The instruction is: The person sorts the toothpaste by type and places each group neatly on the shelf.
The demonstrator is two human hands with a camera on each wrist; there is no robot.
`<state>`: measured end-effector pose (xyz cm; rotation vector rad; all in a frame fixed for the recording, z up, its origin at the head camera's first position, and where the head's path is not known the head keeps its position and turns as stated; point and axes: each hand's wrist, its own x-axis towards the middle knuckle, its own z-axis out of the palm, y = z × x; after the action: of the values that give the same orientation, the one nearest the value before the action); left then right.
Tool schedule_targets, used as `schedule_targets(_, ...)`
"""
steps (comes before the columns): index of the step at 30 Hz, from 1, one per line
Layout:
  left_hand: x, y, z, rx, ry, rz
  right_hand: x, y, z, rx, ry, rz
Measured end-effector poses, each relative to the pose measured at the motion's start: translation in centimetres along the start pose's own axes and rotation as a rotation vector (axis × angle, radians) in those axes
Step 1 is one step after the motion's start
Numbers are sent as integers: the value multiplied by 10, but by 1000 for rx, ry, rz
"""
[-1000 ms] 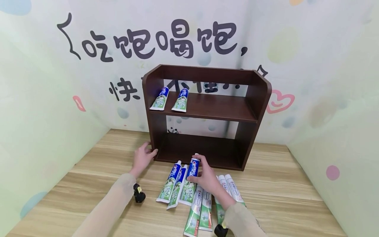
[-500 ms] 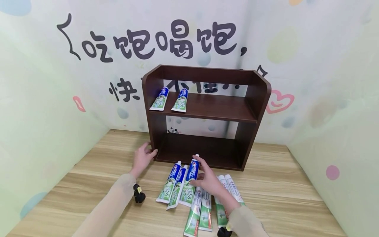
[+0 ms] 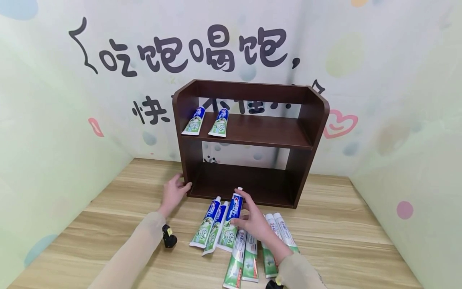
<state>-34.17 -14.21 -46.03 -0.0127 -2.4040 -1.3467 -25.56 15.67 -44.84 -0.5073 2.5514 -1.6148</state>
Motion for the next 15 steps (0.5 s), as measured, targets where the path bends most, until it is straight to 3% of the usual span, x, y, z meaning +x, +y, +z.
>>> schedule_targets(15,0,0,0,-8,2,-9,0,-5,-1,56,52,15)
